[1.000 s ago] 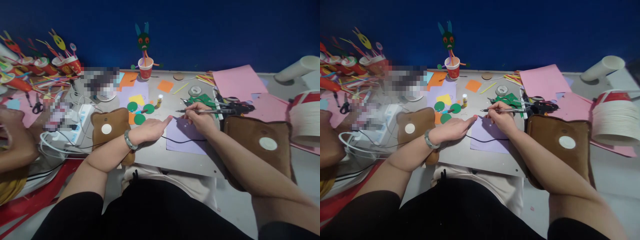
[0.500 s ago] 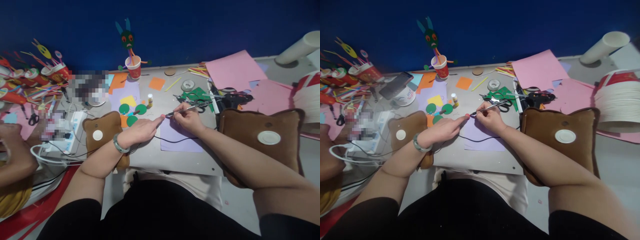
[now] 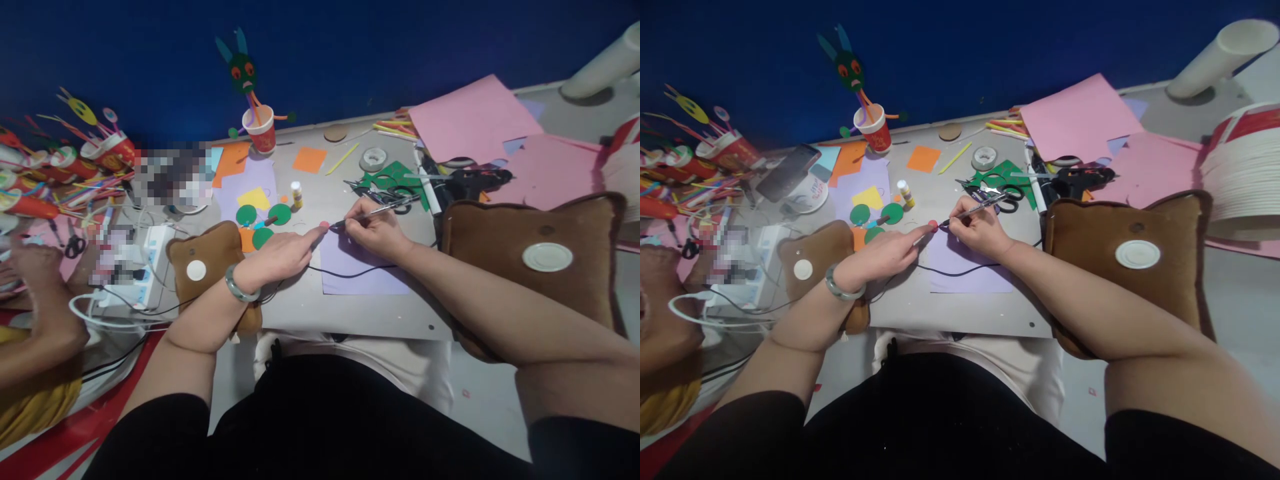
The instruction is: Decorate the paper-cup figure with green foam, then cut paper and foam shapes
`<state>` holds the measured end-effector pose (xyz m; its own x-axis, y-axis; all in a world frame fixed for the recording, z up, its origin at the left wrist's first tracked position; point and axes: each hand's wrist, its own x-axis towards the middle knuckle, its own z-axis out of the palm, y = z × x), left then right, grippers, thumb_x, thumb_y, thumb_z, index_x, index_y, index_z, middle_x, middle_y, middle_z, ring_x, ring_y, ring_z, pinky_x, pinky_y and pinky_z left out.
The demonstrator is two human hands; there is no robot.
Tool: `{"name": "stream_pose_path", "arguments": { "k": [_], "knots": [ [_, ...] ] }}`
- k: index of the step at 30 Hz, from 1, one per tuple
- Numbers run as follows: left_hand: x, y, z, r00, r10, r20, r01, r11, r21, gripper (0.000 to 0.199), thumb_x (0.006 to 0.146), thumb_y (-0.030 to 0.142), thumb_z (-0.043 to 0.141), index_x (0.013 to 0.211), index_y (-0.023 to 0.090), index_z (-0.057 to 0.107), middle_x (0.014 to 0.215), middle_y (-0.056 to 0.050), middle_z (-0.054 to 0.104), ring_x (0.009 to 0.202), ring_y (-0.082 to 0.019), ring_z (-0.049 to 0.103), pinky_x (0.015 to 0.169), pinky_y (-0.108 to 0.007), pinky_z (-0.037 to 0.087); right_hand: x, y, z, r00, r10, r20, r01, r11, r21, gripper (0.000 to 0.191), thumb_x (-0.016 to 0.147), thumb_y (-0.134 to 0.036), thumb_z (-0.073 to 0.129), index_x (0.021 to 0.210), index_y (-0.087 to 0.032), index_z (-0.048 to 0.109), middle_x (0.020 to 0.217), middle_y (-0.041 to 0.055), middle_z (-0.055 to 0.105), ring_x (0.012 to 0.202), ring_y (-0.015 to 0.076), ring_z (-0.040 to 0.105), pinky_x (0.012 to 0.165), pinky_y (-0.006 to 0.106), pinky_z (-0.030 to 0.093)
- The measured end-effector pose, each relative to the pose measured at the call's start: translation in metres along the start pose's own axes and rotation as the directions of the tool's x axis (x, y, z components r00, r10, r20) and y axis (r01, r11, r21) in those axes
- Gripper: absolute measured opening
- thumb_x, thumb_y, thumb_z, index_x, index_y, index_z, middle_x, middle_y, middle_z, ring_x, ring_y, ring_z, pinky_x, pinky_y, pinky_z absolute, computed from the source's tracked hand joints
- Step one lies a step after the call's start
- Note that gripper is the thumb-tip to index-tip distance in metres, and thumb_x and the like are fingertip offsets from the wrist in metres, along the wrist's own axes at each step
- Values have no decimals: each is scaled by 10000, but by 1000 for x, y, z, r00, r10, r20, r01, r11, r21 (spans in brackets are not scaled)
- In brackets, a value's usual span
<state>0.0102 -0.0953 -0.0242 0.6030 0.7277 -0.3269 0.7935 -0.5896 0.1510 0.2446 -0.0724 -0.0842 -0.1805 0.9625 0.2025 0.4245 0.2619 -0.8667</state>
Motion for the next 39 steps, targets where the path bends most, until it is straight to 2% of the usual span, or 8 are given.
{"name": "stream_pose_path", "arguments": {
  "k": [8,13,16,21,24,32,35,39],
  "knots": [
    [0,-1,0,1000,2,-21,-3,1000,-20,606,1043,239,370,1648,229,342,1007,-87,760,880,-234,715,780,-324,499,-3,4,0,987,-159,-3,158,983,-90,90,796,-252,601,724,-235,550,601,-4,615,517,152,531,529,294,419],
    [1,-3,0,999,8,-38,-9,999,-50,615,1035,215,376,1648,229,342,1118,-95,773,945,-237,726,807,-328,510,-13,2,1,929,-329,171,364,898,-249,97,847,-289,586,778,-226,614,675,41,693,589,175,606,581,299,454],
    [1,-4,1,999,18,-48,-21,998,-61,632,1027,193,380,1656,221,332,1116,-94,777,948,-238,729,810,-332,515,-15,4,1,870,-398,291,473,839,-267,102,881,-256,578,799,-232,633,714,46,718,595,173,619,586,294,457],
    [1,-5,1,998,34,-58,-40,994,-98,623,1029,182,375,1650,210,336,1206,-101,767,987,-225,726,837,-331,529,-13,18,2,708,-612,352,700,673,-237,111,930,-169,539,905,-198,643,779,19,729,597,137,608,584,260,427],
    [1,-4,0,997,41,-58,-47,994,-102,624,1029,183,373,1651,207,336,1211,-102,766,991,-227,725,838,-333,531,-14,22,4,692,-604,396,717,636,-284,112,948,-158,539,922,-195,641,823,25,736,629,140,607,604,263,416],
    [0,-2,-4,998,30,-51,-37,992,-123,612,1033,196,379,1645,209,352,1242,-118,756,1041,-244,722,892,-360,535,-18,0,6,727,-494,476,678,625,-387,211,953,-107,474,857,-208,633,756,51,676,607,177,525,593,314,351],
    [0,0,-7,999,28,-36,-33,992,-126,607,1029,194,383,1635,203,364,1272,-124,748,1074,-251,718,912,-370,538,-19,-8,4,712,-473,519,694,585,-420,246,972,-113,435,843,-196,627,746,68,663,622,189,521,598,313,359],
    [-1,1,-8,999,25,-34,-29,991,-132,606,1022,187,378,1627,215,371,1303,-106,741,1092,-237,715,928,-358,536,-19,-12,4,676,-526,517,737,509,-446,290,996,-114,404,829,-174,634,736,73,662,610,184,518,597,309,375]
  ]
}}
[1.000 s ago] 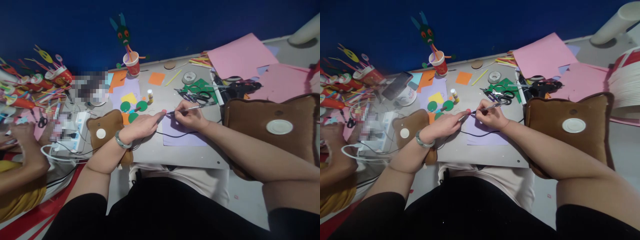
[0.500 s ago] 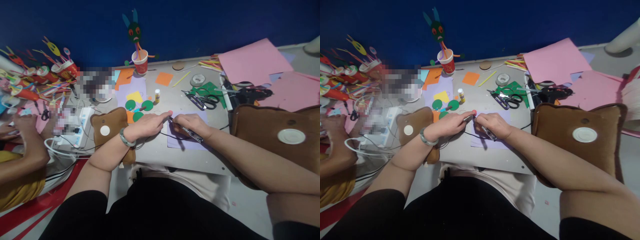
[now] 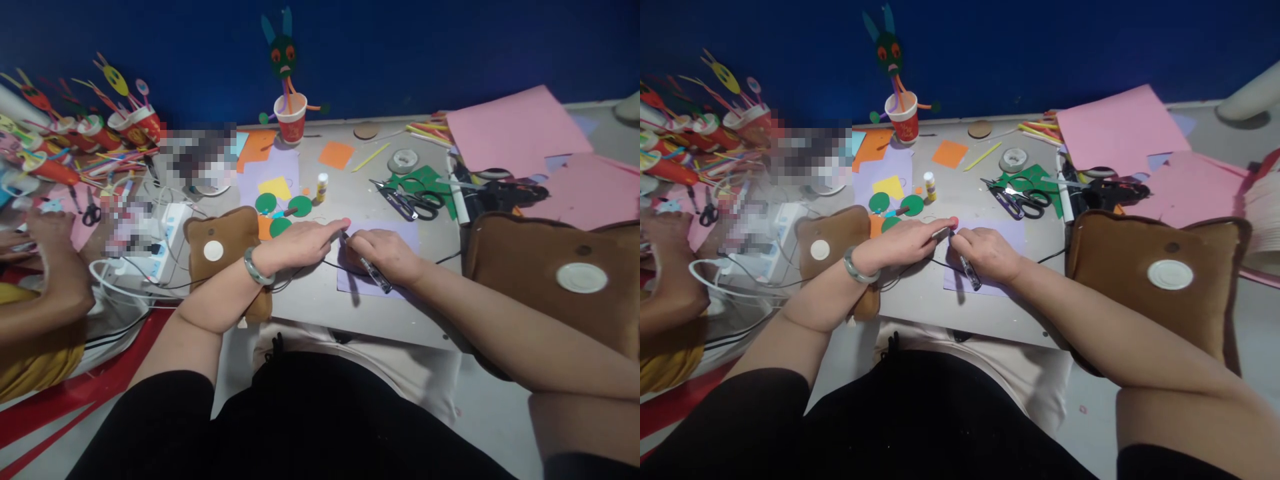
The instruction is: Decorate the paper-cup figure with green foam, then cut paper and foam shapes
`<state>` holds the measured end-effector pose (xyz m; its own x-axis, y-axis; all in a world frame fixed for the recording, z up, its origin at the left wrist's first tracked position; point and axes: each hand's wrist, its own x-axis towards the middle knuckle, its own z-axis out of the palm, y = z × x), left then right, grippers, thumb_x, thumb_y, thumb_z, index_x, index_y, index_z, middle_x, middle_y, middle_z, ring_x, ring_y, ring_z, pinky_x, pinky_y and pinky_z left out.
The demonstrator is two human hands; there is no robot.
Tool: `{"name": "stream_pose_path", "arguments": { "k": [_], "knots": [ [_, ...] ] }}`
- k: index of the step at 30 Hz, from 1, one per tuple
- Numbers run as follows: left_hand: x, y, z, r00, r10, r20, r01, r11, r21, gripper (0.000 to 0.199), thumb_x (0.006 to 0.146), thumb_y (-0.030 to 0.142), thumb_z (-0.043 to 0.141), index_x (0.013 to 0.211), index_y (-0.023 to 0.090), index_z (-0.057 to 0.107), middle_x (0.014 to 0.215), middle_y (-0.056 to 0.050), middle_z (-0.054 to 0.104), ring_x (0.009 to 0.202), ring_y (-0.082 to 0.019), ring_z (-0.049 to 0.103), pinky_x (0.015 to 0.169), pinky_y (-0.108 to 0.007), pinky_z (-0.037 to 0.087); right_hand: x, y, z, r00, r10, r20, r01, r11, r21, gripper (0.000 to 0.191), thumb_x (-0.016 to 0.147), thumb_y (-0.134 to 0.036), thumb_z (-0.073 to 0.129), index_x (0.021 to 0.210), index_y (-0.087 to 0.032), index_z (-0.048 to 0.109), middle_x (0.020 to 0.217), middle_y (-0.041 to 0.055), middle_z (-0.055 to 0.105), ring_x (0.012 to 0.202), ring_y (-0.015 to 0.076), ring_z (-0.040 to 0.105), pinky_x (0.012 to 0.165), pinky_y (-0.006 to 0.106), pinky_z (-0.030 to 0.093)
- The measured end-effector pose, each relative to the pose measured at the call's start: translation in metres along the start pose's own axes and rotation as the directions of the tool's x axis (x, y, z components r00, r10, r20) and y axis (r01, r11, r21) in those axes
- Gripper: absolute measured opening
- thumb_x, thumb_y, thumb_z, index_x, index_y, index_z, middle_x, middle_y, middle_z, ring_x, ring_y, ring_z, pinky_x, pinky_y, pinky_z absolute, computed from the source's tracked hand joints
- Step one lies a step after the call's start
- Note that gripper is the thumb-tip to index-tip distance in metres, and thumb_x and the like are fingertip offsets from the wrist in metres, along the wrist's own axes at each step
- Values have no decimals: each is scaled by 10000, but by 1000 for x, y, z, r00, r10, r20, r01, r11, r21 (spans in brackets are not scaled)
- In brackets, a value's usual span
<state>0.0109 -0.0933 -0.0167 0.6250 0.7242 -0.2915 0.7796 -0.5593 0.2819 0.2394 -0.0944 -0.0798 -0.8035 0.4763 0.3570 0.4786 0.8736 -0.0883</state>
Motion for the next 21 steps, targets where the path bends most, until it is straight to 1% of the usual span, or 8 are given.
{"name": "stream_pose_path", "arguments": {
  "k": [3,6,9,15,18,19,21],
  "knots": [
    [0,-1,1,1000,-4,-3,4,1000,-7,616,1017,176,374,1631,221,362,1309,-102,740,1084,-233,716,914,-353,535,0,0,0,999,-22,-30,21,1000,-21,292,1001,-116,408,831,-169,640,735,72,666,609,182,521,598,311,381],
    [0,-1,1,1000,-4,7,4,1000,-10,620,1014,166,374,1632,215,364,1304,-111,739,1083,-241,717,898,-355,533,-1,1,-1,1000,3,-13,-2,999,42,274,979,-101,421,818,-188,624,717,60,655,600,178,524,588,313,370],
    [0,-1,0,1000,-3,11,3,1000,-11,623,1012,161,377,1633,213,365,1258,-114,749,1072,-244,718,884,-352,529,-3,2,1,997,70,23,-72,991,110,246,955,-108,436,812,-214,607,737,53,676,600,175,538,588,316,378],
    [0,0,-3,1000,-14,15,15,1000,-14,624,1006,149,390,1626,213,377,1187,-112,761,1017,-238,721,844,-337,523,-9,9,4,977,214,17,-212,953,217,123,880,-193,526,786,-250,581,734,42,709,590,181,583,578,319,424],
    [-1,1,-3,1000,-11,12,11,1000,-6,632,1007,142,381,1637,201,358,1165,-119,763,995,-238,721,840,-340,518,-10,13,5,945,327,-9,-316,919,235,98,866,-246,556,770,-259,576,717,53,714,612,200,623,582,324,453],
    [-1,1,-3,1000,-9,8,9,1000,-5,634,1007,141,379,1638,202,356,1159,-118,763,988,-238,721,838,-339,517,-10,13,6,927,372,-35,-354,905,236,95,865,-259,561,772,-256,578,707,57,710,617,205,634,581,325,455],
    [-1,1,-3,1000,-10,7,10,1000,-3,639,1006,143,378,1641,211,350,1156,-112,763,982,-235,720,833,-335,513,-9,14,7,888,443,-123,-406,881,244,102,865,-274,561,769,-244,578,674,59,688,604,207,640,564,321,443]
  ]
}}
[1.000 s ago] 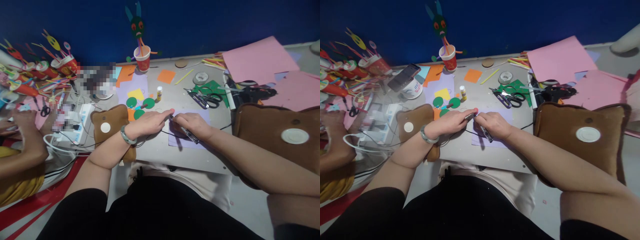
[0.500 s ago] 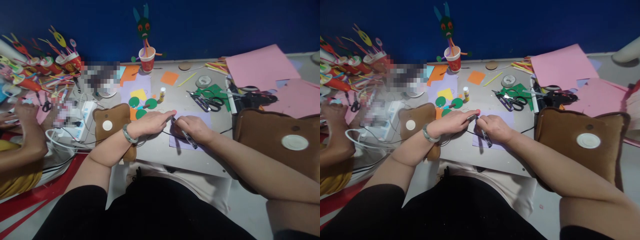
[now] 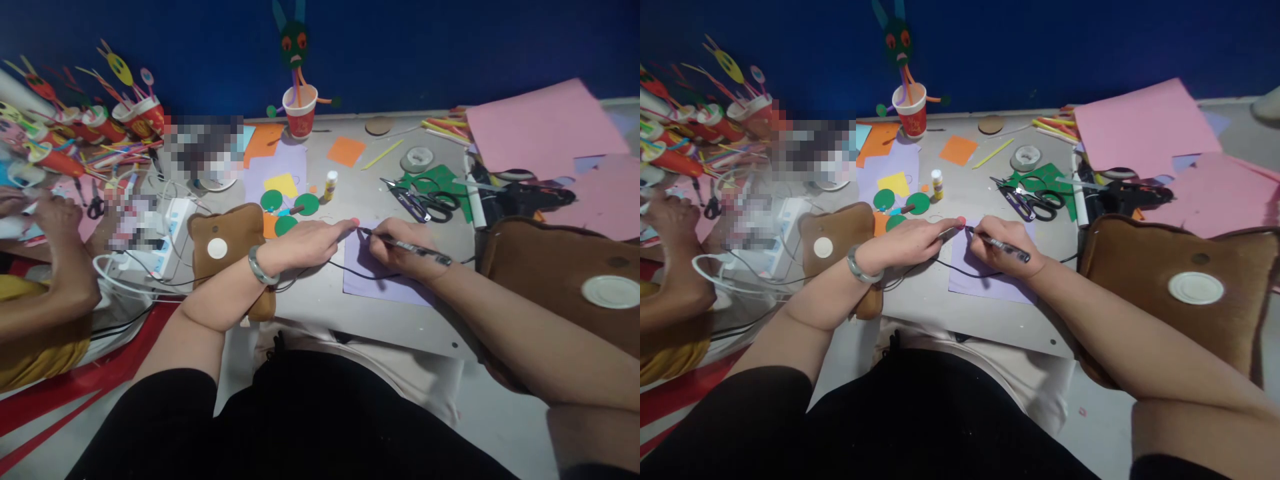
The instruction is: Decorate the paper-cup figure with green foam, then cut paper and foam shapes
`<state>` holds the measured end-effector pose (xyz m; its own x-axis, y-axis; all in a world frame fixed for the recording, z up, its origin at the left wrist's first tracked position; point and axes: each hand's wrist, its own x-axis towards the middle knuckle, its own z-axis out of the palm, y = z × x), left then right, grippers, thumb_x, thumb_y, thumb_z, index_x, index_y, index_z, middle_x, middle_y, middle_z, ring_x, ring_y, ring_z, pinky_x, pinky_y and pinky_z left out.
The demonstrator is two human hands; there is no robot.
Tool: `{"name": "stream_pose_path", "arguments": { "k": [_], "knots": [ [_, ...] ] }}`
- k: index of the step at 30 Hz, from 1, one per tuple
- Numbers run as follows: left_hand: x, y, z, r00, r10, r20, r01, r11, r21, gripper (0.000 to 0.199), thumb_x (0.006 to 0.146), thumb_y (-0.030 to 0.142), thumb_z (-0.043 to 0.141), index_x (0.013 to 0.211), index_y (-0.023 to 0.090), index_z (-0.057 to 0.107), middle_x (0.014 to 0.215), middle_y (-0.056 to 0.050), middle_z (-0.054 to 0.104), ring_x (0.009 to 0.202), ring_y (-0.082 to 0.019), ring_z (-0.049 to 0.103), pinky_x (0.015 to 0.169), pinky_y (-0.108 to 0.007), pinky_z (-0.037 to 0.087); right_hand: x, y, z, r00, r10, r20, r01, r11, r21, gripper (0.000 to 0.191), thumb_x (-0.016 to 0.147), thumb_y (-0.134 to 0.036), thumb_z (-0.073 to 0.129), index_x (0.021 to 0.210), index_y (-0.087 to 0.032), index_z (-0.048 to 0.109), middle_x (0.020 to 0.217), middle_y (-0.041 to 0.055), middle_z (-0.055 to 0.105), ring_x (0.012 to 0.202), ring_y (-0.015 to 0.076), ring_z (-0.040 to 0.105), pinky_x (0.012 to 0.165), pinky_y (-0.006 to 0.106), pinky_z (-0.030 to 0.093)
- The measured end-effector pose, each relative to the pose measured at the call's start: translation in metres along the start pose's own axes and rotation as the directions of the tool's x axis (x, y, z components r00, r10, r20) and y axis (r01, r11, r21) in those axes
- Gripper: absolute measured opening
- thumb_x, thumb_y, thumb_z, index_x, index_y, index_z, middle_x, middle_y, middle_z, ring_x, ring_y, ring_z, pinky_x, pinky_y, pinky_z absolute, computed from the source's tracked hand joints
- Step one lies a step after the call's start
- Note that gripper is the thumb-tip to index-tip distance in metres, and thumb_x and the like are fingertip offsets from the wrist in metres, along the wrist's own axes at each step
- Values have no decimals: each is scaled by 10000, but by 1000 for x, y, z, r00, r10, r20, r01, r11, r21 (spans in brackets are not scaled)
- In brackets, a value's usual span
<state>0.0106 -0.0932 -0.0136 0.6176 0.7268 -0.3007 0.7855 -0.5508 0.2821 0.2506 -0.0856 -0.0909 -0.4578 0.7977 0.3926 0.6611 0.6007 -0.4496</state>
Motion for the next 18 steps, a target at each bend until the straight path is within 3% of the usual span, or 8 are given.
{"name": "stream_pose_path", "arguments": {
  "k": [3,18],
  "knots": [
    [0,-1,1,1000,-8,6,8,1000,-2,643,1007,148,380,1644,219,343,1166,-107,760,981,-230,717,833,-330,511,2,0,3,993,36,-116,-35,999,11,117,876,-280,561,773,-232,590,650,59,669,587,201,632,555,320,430],
    [2,-3,4,1000,5,-7,-5,1000,0,634,1005,153,372,1635,217,356,1189,-108,757,994,-234,716,844,-341,517,3,1,-2,995,97,-11,-96,994,56,120,857,-333,576,751,-277,579,606,28,653,542,202,572,531,338,413]
  ]
}}
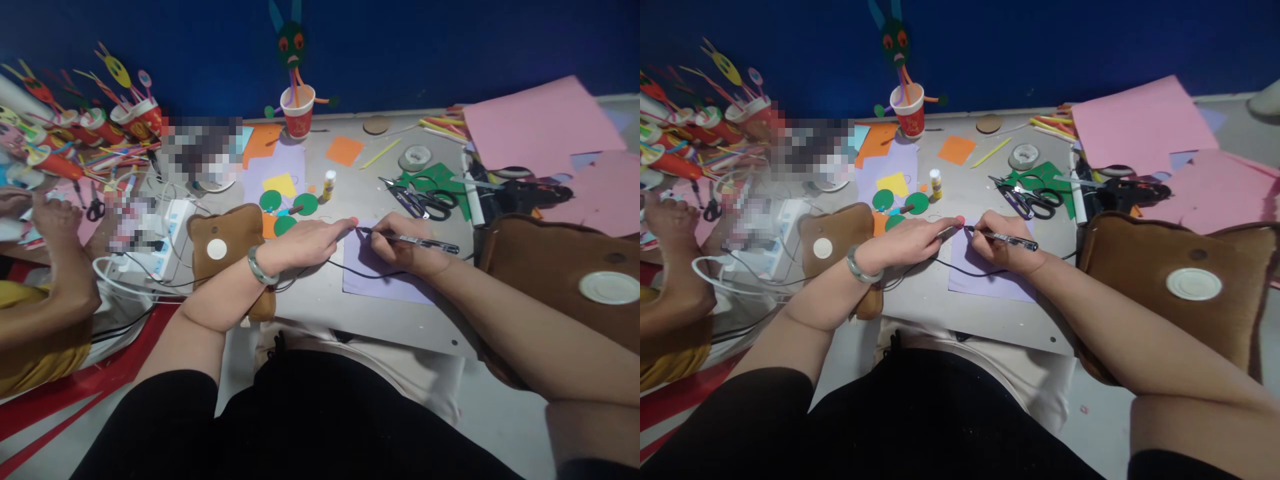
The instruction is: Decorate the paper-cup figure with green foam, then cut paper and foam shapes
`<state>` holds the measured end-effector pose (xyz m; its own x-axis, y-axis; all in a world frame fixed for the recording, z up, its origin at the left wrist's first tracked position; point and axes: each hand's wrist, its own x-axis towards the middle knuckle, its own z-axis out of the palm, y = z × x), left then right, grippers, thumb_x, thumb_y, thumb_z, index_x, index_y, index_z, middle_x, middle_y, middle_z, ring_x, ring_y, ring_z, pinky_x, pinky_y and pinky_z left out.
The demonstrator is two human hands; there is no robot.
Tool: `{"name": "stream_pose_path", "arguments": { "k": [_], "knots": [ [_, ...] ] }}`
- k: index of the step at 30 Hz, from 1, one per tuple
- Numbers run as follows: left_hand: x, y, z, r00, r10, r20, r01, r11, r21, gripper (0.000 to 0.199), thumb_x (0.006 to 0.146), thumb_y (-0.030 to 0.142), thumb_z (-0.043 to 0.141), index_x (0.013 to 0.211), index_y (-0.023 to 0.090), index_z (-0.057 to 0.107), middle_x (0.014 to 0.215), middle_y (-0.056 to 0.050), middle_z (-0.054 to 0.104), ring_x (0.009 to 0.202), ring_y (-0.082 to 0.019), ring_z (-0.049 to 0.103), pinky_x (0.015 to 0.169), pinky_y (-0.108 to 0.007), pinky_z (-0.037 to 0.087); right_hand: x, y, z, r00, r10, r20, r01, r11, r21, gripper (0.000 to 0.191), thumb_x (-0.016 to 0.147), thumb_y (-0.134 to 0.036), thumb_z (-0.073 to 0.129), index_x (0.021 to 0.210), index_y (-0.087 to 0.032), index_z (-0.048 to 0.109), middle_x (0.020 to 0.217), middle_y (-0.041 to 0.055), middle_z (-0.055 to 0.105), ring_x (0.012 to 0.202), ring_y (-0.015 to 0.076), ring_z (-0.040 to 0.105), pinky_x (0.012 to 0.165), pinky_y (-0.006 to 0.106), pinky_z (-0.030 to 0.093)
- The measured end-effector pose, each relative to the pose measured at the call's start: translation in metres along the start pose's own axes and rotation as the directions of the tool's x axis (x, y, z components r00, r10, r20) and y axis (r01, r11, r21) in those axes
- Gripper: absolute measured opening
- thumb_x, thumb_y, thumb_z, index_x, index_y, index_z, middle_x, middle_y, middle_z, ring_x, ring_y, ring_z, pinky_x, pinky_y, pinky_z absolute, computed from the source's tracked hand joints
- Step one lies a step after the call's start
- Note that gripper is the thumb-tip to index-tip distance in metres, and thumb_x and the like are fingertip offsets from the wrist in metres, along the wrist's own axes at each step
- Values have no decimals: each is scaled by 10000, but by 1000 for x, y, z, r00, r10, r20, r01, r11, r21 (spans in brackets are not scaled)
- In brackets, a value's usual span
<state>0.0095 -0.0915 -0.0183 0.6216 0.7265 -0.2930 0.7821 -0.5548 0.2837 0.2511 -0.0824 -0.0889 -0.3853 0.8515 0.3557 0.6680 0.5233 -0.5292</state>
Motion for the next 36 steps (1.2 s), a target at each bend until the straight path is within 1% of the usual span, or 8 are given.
{"name": "stream_pose_path", "arguments": {
  "k": [7,11,14,18,22,25,30,36],
  "knots": [
    [-1,2,-2,1000,-6,6,6,1000,2,636,1002,154,371,1635,218,361,1171,-106,759,977,-230,716,820,-334,509,6,-3,-6,997,67,-25,-61,983,173,113,847,-251,576,740,-239,541,647,58,669,560,171,592,563,312,473],
    [-2,3,-1,1000,7,-2,-7,1000,22,625,1017,169,355,1640,205,337,1114,-105,760,939,-229,711,784,-331,502,14,-7,-14,949,272,-156,-196,903,383,136,849,-181,593,759,-250,517,564,-2,576,513,165,600,572,325,544],
    [-2,6,3,1000,10,14,-11,998,60,635,1022,184,360,1653,154,295,1029,-110,758,893,-224,706,739,-320,490,25,-12,-24,913,379,-148,-246,804,542,146,821,-128,608,754,-243,547,462,-77,489,393,114,485,609,342,606],
    [1,13,19,1000,10,15,-12,987,158,709,1000,121,367,1681,62,178,960,-139,758,879,-232,720,713,-324,477,46,-17,-34,948,318,16,-280,811,514,140,814,-129,639,723,-218,582,419,-68,507,383,100,481,559,296,582],
    [4,20,35,999,-19,-39,26,983,182,689,993,79,357,1667,45,219,878,-146,758,830,-245,739,684,-330,470,73,-14,-30,960,165,224,-252,860,443,101,851,-165,615,772,-216,578,488,-27,593,434,146,578,491,288,507],
    [5,22,39,999,-15,-52,23,986,163,694,986,79,375,1665,49,236,840,-132,756,822,-245,750,670,-322,473,94,-8,-20,912,112,395,-265,895,359,95,849,-152,601,794,-222,567,536,-21,628,442,161,580,488,293,462],
    [3,22,35,999,-1,-49,7,993,114,708,969,63,407,1659,40,250,845,-133,760,782,-240,743,669,-331,489,114,-7,-10,779,124,614,-276,948,158,106,886,-170,587,792,-219,579,564,-22,641,456,148,562,537,283,429],
    [3,22,30,999,2,-48,2,996,92,700,977,45,393,1656,18,224,819,-115,752,736,-226,731,663,-331,482,116,-7,-5,787,3,617,-131,978,163,141,868,-165,622,742,-219,587,542,-40,630,477,122,566,506,253,407]
  ]
}}
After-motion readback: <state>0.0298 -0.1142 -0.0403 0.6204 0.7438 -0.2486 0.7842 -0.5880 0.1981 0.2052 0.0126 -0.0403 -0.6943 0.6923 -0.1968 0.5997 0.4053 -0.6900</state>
